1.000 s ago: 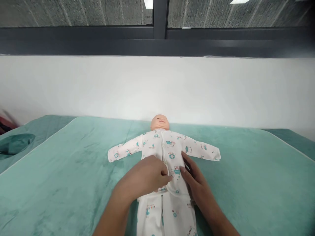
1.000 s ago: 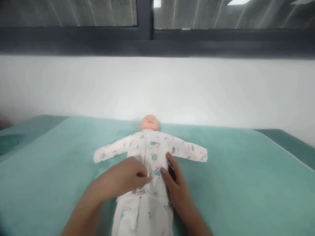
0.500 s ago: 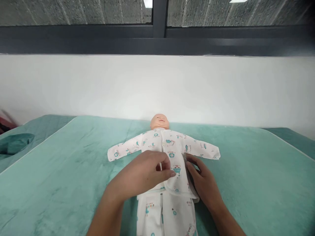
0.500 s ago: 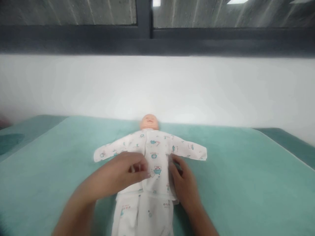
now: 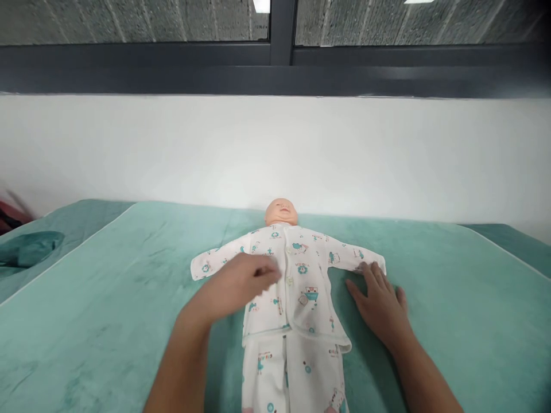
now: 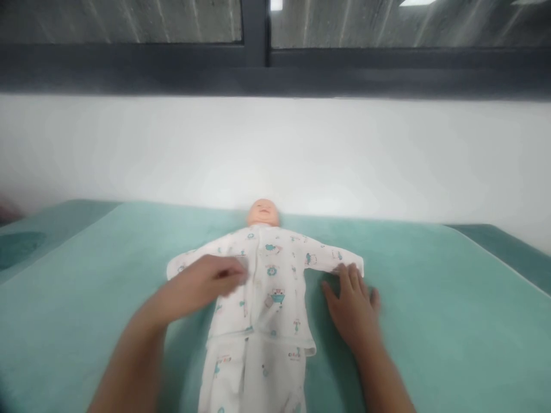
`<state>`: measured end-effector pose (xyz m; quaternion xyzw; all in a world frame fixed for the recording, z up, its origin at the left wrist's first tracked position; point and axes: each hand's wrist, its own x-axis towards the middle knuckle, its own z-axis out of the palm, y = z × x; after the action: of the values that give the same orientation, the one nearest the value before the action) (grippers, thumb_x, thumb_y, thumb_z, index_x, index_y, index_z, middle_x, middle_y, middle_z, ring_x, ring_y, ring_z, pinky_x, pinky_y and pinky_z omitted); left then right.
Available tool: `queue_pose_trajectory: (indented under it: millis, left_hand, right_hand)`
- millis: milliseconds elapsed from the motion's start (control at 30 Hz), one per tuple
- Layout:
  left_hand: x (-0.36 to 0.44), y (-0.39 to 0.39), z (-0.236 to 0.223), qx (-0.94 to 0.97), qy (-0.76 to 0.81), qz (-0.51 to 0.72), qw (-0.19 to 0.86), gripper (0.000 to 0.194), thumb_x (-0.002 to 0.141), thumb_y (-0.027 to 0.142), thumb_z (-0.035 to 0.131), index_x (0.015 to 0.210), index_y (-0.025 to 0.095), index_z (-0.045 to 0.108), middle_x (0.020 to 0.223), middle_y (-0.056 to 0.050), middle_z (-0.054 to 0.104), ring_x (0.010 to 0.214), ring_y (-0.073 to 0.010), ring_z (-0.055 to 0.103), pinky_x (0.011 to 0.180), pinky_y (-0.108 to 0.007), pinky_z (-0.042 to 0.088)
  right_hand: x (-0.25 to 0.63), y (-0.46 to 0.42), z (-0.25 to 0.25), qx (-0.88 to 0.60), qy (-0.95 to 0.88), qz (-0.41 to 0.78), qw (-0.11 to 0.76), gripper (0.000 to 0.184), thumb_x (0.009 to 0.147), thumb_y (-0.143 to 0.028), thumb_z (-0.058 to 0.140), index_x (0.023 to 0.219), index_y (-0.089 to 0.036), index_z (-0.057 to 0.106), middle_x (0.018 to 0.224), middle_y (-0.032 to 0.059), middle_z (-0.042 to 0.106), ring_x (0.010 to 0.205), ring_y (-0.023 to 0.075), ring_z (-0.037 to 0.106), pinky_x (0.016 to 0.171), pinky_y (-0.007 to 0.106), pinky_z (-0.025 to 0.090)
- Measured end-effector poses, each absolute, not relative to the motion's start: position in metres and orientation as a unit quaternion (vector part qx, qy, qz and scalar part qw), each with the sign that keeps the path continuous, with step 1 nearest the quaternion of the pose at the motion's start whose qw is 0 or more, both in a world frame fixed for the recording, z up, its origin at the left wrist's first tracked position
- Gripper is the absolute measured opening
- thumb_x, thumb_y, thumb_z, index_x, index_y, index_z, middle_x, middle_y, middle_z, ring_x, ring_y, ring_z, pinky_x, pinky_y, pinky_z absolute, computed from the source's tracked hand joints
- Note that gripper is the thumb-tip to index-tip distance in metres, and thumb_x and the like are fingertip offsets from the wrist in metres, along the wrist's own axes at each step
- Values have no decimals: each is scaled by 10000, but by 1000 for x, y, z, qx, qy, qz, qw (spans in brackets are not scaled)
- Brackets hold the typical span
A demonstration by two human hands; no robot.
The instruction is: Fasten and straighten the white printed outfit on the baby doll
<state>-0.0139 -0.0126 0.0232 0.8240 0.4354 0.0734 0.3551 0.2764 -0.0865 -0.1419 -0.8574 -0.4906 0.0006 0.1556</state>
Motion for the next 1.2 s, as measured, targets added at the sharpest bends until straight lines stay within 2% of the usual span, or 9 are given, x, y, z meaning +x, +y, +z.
queue_pose_trajectory:
  millis: [67,133,200,267,333,500,700,933,1200]
  left_hand:
    - [-22,-1,13,802,539,115,231,261,910,304,362,766,219,563,805,0,608,733,-166,551,595,-280,354]
    - [-30,11,0,777,604,125,124,243,885,204,359,917,238,597,1017,-26,632,890,-195,582,662,-291,398]
    - [-38,21,-15,779,617,84,77,353,832,138,413,1126,259,565,1254,-54,564,1086,-230,552,758,-310,435]
    - [-45,29,-28,778,624,20,67,485,795,130,469,1262,263,489,1331,-82,515,1181,-264,509,825,-346,448]
    - [-50,35,-37,757,650,-14,68,459,815,171,479,1268,248,480,1280,-100,544,1171,-285,519,852,-386,452]
    - [-60,43,-46,721,687,7,86,271,867,241,437,1102,250,574,1189,-88,597,1119,-284,560,843,-401,458]
    - [-67,46,-51,681,726,56,74,323,845,226,460,1132,270,601,1192,-90,624,1118,-277,556,834,-386,461]
    - [-73,43,-49,666,741,80,38,356,848,157,367,1090,237,616,1122,-121,639,1070,-323,552,790,-448,476]
    - [-70,41,-44,665,741,95,-14,407,855,124,357,1167,210,604,1185,-157,591,1117,-339,538,863,-488,483]
  right_hand:
    - [284,-87,-143,-867,-475,-4,148,692,927,-563,287,1496,-172,331,1580,112,266,1450,306,254,1146,592,198]
    - [289,-87,-143,-872,-466,-6,148,702,922,-572,277,1490,-165,340,1572,111,289,1449,309,252,1143,585,212]
    - [290,-87,-143,-874,-462,-8,151,709,918,-576,263,1488,-160,343,1568,107,299,1444,309,261,1146,580,212]
    - [290,-87,-142,-873,-461,-12,160,728,913,-583,252,1490,-148,337,1571,107,290,1447,314,252,1148,573,215]
    - [289,-87,-141,-870,-461,-18,170,747,908,-591,246,1498,-138,321,1583,99,263,1456,320,221,1144,569,229]
    - [290,-87,-142,-862,-482,-15,154,719,912,-588,252,1507,-188,312,1601,36,221,1471,314,173,1149,567,222]
    - [300,-83,-144,-870,-481,1,110,748,918,-617,218,1517,-173,280,1589,30,256,1452,304,233,1158,571,200]
    - [319,-70,-146,-855,-504,5,125,777,922,-651,243,1528,-166,223,1557,96,327,1455,280,244,1157,576,204]
    - [355,-54,-154,-806,-572,0,154,626,953,-529,315,1503,-232,299,1509,72,418,1426,284,308,1153,550,217]
